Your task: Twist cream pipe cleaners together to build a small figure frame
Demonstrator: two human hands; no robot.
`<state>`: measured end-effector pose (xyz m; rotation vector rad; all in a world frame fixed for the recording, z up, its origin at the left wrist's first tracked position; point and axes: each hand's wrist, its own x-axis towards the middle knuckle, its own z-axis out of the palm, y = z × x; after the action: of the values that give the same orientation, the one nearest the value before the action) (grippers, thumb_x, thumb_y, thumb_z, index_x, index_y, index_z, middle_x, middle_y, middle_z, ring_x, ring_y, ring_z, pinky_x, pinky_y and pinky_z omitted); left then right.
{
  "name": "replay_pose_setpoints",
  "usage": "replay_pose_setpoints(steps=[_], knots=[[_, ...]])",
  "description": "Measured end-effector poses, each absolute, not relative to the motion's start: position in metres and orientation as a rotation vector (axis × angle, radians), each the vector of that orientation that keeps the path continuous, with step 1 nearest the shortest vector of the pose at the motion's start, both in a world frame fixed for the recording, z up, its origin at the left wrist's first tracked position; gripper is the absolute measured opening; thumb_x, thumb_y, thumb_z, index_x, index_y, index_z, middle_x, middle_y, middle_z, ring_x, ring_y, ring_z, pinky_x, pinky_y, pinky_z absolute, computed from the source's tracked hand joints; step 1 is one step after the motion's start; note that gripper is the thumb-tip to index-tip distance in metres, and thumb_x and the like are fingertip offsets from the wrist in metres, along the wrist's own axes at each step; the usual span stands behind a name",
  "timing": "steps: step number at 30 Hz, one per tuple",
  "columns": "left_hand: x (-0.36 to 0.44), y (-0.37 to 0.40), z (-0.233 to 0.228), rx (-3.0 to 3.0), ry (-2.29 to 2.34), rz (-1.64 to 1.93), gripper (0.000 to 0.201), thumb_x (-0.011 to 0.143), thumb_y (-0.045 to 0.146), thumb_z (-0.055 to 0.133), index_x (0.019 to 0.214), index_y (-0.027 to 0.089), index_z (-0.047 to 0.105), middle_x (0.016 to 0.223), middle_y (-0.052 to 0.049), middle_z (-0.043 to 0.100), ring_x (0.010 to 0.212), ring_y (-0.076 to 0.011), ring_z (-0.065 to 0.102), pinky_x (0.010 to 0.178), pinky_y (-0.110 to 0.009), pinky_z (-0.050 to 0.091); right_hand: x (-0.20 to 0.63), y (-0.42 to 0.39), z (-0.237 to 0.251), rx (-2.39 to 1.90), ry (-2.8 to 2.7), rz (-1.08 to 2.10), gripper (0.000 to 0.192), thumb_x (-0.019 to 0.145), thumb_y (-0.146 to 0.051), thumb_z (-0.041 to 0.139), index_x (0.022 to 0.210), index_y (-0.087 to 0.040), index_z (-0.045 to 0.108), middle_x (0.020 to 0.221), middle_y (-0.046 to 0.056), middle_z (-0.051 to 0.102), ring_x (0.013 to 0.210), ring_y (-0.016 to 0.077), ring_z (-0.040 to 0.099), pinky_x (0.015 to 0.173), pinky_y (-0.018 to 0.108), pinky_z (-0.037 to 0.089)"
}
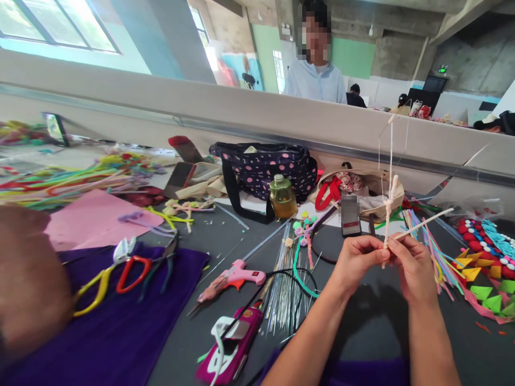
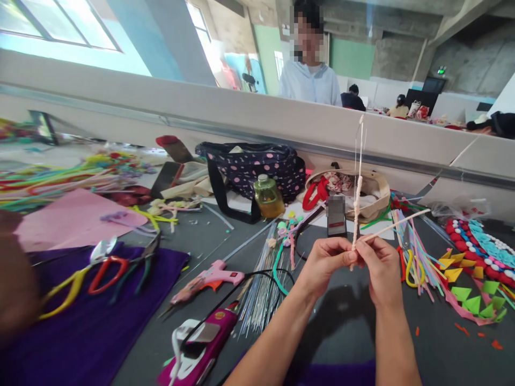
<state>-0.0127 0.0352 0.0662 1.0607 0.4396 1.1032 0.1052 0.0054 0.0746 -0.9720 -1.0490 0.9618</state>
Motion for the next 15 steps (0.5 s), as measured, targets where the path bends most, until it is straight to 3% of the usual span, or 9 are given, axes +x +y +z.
replay_pose_setpoints(steps=[3, 9, 15], knots=[[-0.0127, 0.0344, 0.0676, 1.037, 0.456, 1.1, 0.028, 0.062, 0.036, 0.078, 0.065, 0.01, 0.068, 0.057, -0.004, 0.063, 0.054, -0.0119, 0.054, 0.057, -0.024, 0.041, 0.1041, 0.0035, 0.0763, -1.025, -1.082, 0.893, 0.018, 0.075, -0.035, 0.067, 0.069, -0.019, 0.065, 0.062, -0.001, 0.06, 0.053, 0.013, 0.052, 0.05, 0.026, 0.041], [-0.0083, 0.034, 0.0656, 1.052, 0.595, 1.194, 0.031, 0.059, 0.038, 0.079, 0.061, 0.01, 0.065, 0.052, -0.001, 0.057, 0.048, -0.0077, 0.046, 0.05, -0.021, 0.034, 0.1048, 0.0023, 0.0738, -1.22, -1.223, 0.371, 0.016, 0.076, -0.036, 0.067, 0.075, -0.021, 0.068, 0.076, 0.004, 0.067, 0.071, 0.0191, 0.06, 0.064, 0.03, 0.048], [-0.0083, 0.0344, 0.0641, 1.105, 0.616, 1.226, 0.035, 0.06, 0.043, 0.077, 0.061, 0.011, 0.065, 0.053, -0.002, 0.057, 0.05, -0.0088, 0.047, 0.05, -0.021, 0.034, 0.1061, 0.0017, 0.0742, -1.234, -1.269, 0.336, 0.016, 0.078, -0.036, 0.065, 0.073, -0.021, 0.068, 0.076, 0.004, 0.067, 0.072, 0.0198, 0.06, 0.066, 0.031, 0.048]])
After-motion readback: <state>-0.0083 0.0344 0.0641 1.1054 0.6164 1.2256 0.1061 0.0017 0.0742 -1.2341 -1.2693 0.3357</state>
